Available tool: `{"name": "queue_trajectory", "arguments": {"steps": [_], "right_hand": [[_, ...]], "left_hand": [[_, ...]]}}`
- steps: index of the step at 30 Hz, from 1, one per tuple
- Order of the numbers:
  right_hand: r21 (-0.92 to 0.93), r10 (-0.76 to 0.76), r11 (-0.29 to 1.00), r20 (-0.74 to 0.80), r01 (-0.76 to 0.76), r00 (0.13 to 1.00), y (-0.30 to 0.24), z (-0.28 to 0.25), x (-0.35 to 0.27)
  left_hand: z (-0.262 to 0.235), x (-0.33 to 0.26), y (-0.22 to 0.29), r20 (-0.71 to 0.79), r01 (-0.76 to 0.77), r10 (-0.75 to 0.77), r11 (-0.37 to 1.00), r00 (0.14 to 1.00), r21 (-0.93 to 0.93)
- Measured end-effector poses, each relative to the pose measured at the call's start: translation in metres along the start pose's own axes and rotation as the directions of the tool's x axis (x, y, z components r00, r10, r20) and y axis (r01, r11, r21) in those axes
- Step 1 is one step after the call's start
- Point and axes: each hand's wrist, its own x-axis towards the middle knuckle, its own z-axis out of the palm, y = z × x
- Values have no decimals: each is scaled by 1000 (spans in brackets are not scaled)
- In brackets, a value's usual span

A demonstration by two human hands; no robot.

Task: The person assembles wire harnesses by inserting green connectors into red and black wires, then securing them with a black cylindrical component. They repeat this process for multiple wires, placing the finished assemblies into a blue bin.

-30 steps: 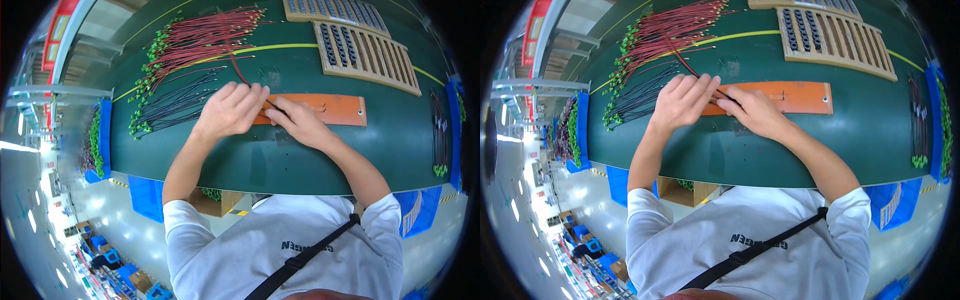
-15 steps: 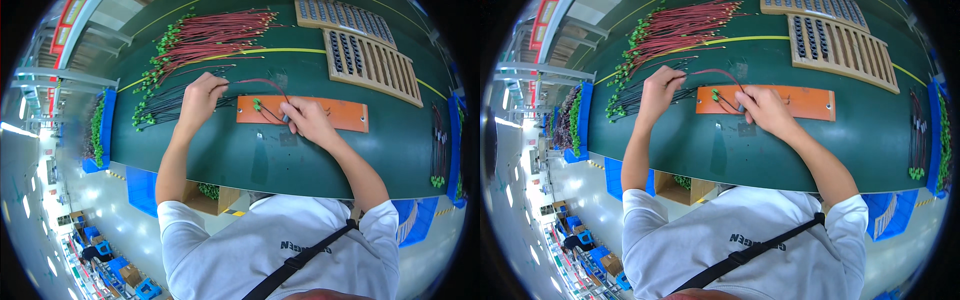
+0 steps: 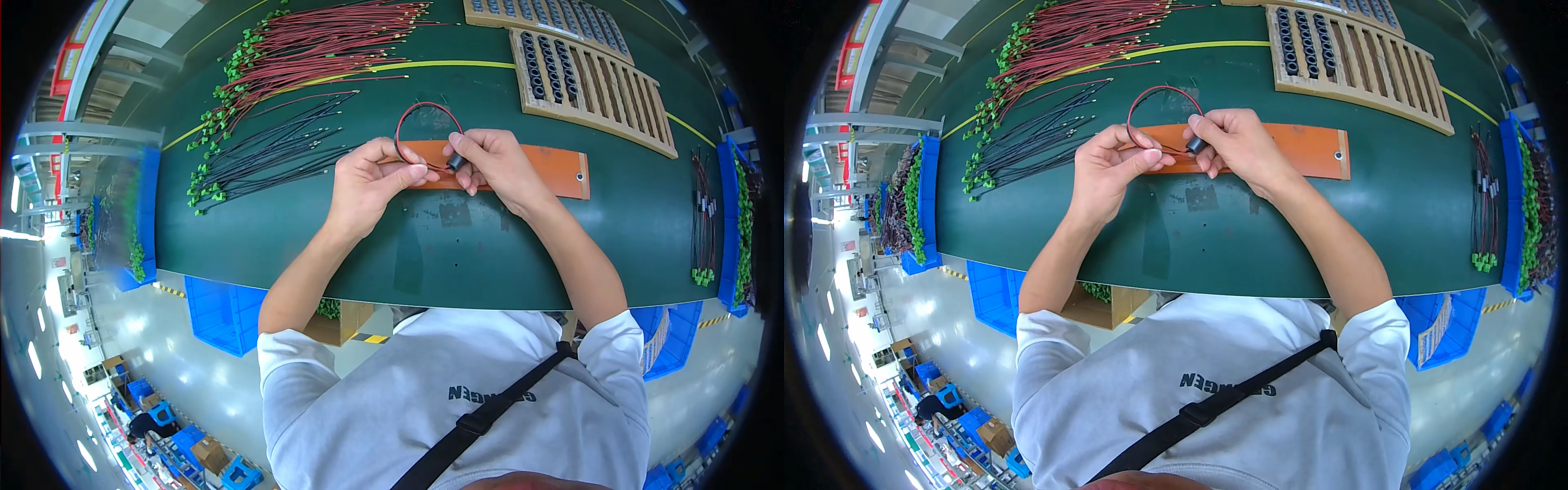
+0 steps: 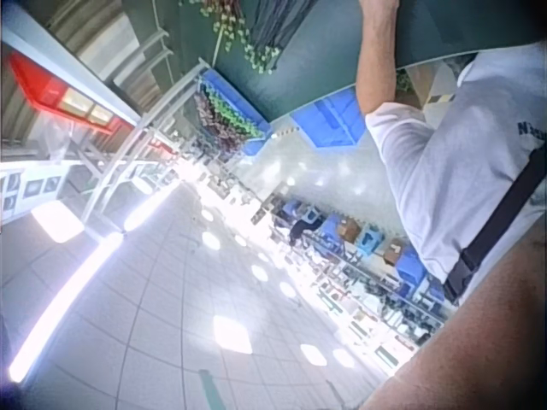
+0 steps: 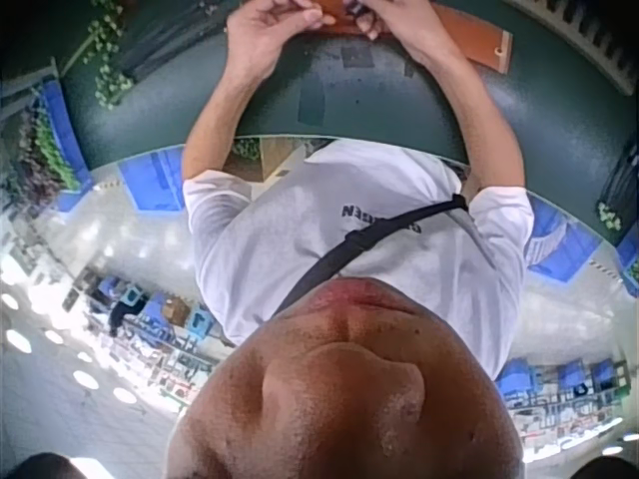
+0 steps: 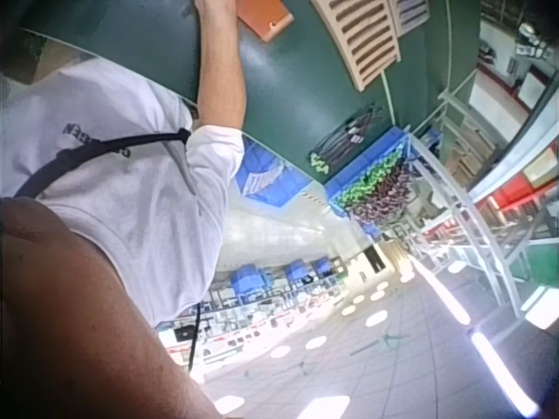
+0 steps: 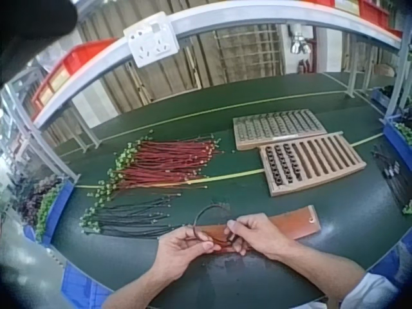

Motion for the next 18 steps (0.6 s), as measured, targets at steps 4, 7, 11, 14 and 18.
{"name": "queue_trajectory", "arguments": {"steps": [4, 7, 11, 14, 18], "right_hand": [[-16, 16, 1000, -5, -16, 1000, -2, 1, -1], [2, 12, 1000, -18, -12, 1000, -4, 3, -2], [26, 9, 1000, -9, -9, 1000, 0, -1, 0], [36, 10, 999, -14, -10, 1000, 0, 0, -1], [43, -3, 999, -25, 4, 1000, 0, 1, -2]], "left_hand": [[3, 2, -3, -19, -67, 67, 998, 998, -5], [1, 2, -7, -5, -81, 81, 997, 997, -17], [1, 0, -18, 35, -228, 227, 973, 973, 28], [3, -3, -22, 86, -298, 290, 949, 953, 101], [8, -4, -24, 154, -392, 365, 892, 918, 226]]}}
